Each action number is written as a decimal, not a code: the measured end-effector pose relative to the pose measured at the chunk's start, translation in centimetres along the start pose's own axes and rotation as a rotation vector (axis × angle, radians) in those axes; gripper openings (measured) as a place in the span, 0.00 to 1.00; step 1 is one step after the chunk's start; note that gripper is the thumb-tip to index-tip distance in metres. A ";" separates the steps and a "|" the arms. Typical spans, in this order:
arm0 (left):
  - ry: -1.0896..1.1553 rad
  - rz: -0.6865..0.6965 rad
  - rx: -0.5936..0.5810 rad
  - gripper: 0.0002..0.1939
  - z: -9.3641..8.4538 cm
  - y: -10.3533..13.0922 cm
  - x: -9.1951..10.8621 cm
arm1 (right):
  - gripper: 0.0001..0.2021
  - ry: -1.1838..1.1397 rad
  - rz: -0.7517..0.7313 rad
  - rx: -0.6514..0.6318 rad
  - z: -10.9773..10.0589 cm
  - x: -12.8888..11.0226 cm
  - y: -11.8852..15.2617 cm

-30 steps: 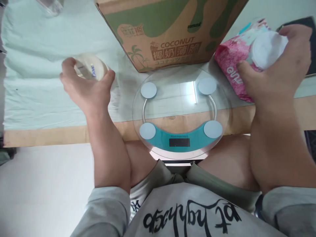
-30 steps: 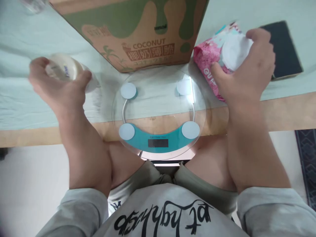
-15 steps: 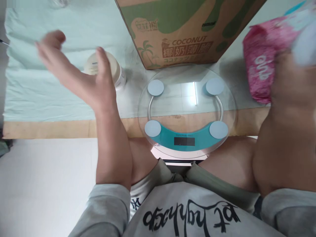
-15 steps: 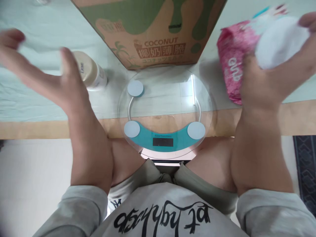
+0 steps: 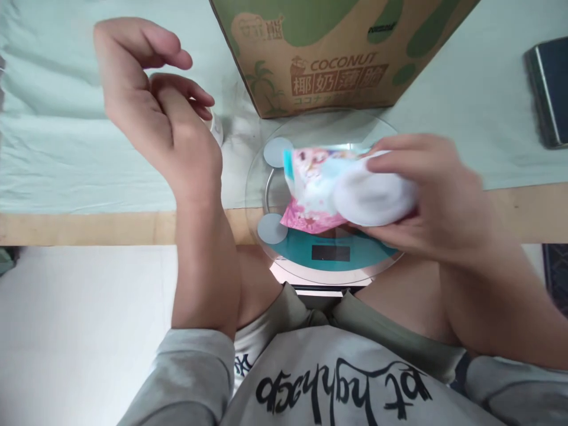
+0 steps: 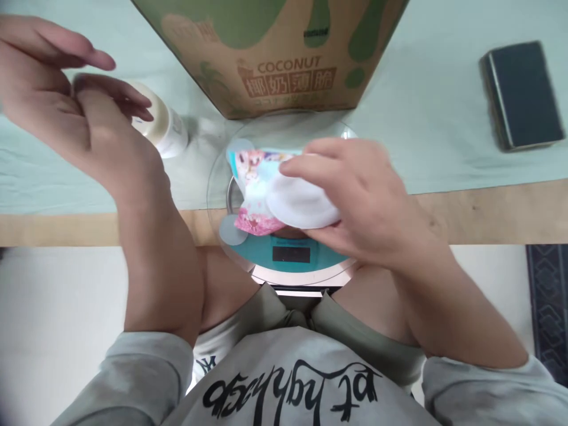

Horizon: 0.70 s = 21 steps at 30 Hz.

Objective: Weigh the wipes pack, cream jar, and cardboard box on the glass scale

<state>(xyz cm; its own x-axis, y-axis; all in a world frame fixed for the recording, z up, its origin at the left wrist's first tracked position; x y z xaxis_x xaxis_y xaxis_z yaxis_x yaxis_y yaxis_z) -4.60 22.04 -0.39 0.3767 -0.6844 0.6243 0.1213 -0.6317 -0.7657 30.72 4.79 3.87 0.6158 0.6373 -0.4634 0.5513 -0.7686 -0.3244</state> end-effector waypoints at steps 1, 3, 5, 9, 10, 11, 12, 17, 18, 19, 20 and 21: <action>0.004 0.009 -0.026 0.56 0.3 0.3 0.6 | 0.27 0.032 -0.052 -0.017 0.5 -0.8 -0.4; -0.042 -0.042 -0.100 0.39 0.7 0.8 1.5 | 0.31 0.042 -0.112 -0.017 0.8 -0.9 -0.8; -0.165 -0.146 -0.137 0.21 0.4 1.1 2.3 | 0.35 -0.049 -0.112 0.061 -0.4 1.0 -0.8; -0.561 -0.454 -0.003 0.14 -2.2 1.5 3.5 | 0.33 -0.196 0.212 0.437 -3.5 10.8 1.2; -0.624 -0.517 0.020 0.16 -2.5 1.6 3.8 | 0.34 -0.208 0.336 0.515 -3.5 13.7 2.0; -0.660 -0.566 0.021 0.18 -2.6 1.7 4.1 | 0.33 -0.225 0.436 0.535 -2.9 16.1 2.6; -0.683 -0.611 -0.002 0.20 -2.4 1.8 4.2 | 0.30 -0.237 0.526 0.537 -2.1 18.2 3.0; -0.820 -0.883 -0.221 0.32 -1.3 2.9 4.2 | 0.22 -0.187 0.657 0.458 0.0 19.7 3.0; -0.826 -0.915 -0.263 0.36 -1.1 3.1 4.2 | 0.21 -0.155 0.628 0.468 -0.6 18.3 2.8; -0.821 -0.932 -0.291 0.40 -1.0 3.1 4.2 | 0.21 -0.117 0.581 0.491 -1.5 16.4 2.5; -0.816 -0.938 -0.309 0.44 -1.0 3.1 4.1 | 0.22 -0.077 0.522 0.516 -2.5 14.2 2.2; -0.807 -0.940 -0.325 0.47 -0.9 3.1 3.8 | 0.23 -0.038 0.449 0.534 -3.4 11.6 1.9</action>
<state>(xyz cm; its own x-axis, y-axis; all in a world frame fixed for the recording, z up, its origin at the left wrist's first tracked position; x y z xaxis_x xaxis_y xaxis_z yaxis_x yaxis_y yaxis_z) -3.62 17.12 -0.22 0.7303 0.4130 0.5441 0.4567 -0.8875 0.0608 40.87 10.92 0.66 0.6935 0.2570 -0.6730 -0.1100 -0.8855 -0.4515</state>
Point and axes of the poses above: each hand's wrist, its own y-axis away from the middle knuckle, its own z-axis out of the palm, x = y × z, the point moved 10 cm from there along -y, towards the middle knuckle, and after that the axes turned 9 degrees about -x, right-handed, at the moved point
